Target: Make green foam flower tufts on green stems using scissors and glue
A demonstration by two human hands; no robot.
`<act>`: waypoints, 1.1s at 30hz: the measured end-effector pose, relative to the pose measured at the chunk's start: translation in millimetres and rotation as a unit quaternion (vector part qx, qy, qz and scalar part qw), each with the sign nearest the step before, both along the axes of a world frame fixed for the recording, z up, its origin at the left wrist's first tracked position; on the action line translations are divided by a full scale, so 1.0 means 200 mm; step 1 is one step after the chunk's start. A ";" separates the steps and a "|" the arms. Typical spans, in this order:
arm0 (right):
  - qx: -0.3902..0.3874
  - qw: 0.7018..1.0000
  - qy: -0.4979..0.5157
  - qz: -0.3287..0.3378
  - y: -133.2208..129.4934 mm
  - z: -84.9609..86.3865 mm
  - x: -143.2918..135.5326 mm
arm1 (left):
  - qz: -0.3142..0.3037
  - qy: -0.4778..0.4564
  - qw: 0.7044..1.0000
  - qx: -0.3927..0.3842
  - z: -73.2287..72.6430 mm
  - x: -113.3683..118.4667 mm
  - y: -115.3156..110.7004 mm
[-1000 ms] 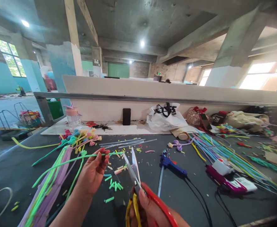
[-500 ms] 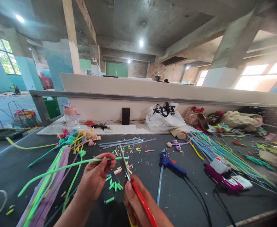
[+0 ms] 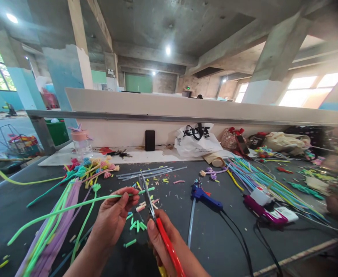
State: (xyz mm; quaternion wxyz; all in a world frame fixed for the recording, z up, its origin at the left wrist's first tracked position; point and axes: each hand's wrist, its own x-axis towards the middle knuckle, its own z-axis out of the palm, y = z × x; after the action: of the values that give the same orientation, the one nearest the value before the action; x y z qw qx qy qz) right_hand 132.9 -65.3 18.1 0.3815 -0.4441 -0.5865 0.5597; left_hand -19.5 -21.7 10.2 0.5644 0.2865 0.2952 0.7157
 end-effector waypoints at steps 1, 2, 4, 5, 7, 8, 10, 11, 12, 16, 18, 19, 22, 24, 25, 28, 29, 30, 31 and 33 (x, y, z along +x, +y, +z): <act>0.001 1.000 -0.002 0.003 0.00 0.00 0.00 | 0.001 0.001 1.000 0.000 0.00 0.00 0.00; 0.001 1.000 -0.004 0.007 0.01 0.00 0.00 | 0.003 0.002 1.000 0.000 0.00 0.00 0.00; -0.002 1.000 -0.007 0.023 0.01 -0.01 0.00 | 0.008 0.005 1.000 -0.001 0.00 0.00 0.00; -0.004 1.000 -0.011 0.028 0.02 -0.01 0.00 | 0.010 0.007 1.000 0.000 0.00 0.00 0.00; -0.008 0.999 -0.022 0.029 0.02 -0.01 0.01 | 0.010 0.010 1.000 0.001 0.01 0.00 0.01; -0.006 0.999 -0.029 0.024 0.02 -0.02 0.01 | 0.009 0.011 1.000 0.002 0.01 0.00 0.01; 0.012 0.999 -0.040 0.018 0.02 -0.02 0.01 | 0.008 0.012 1.000 0.001 0.01 0.00 0.01; 0.023 0.999 -0.043 0.018 0.02 -0.02 0.01 | 0.009 0.011 1.000 0.000 0.01 0.00 0.00; 0.034 0.998 -0.045 0.021 0.02 -0.03 0.01 | 0.010 0.010 1.000 -0.003 0.02 0.00 0.00; 0.052 0.997 -0.043 0.020 0.03 -0.04 0.00 | 0.011 0.008 1.000 -0.010 0.02 0.00 0.00; 0.060 0.997 -0.046 0.017 0.04 -0.03 0.00 | 0.011 0.009 1.000 -0.008 0.02 0.00 0.00; 0.065 0.997 -0.048 0.016 0.04 -0.03 0.01 | 0.010 0.010 1.000 -0.006 0.01 0.00 0.00; 0.081 0.995 -0.057 0.017 0.03 -0.01 0.01 | 0.011 0.013 1.000 -0.001 0.01 0.00 0.00; 0.087 0.994 -0.072 0.013 0.03 -0.01 0.01 | 0.012 0.014 1.000 0.000 0.01 0.00 0.00; 0.088 0.993 -0.080 0.011 0.03 0.00 0.00 | 0.011 0.014 1.000 0.000 0.01 0.00 0.00; 0.078 0.994 -0.076 0.013 0.04 0.00 0.01 | 0.000 0.019 1.000 0.004 0.02 0.00 0.00; 0.070 0.995 -0.067 0.016 0.04 0.00 0.01 | -0.004 0.023 1.000 0.007 0.02 -0.01 0.00; 0.060 0.997 -0.056 0.016 0.04 0.00 0.01 | -0.006 0.027 1.000 0.010 0.02 -0.01 0.00; 0.049 0.998 -0.046 0.014 0.05 0.00 0.01 | -0.005 0.031 0.999 0.014 0.03 -0.02 -0.01; 0.026 0.999 -0.029 0.005 0.05 0.00 0.02 | 0.011 0.031 0.999 0.024 0.04 -0.05 -0.01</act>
State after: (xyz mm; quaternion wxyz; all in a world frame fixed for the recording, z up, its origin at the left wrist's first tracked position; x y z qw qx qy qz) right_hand 136.2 -54.8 17.3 0.3733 -0.4472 -0.6140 0.5326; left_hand -29.0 -23.2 18.8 0.5401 0.3190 0.2983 0.7194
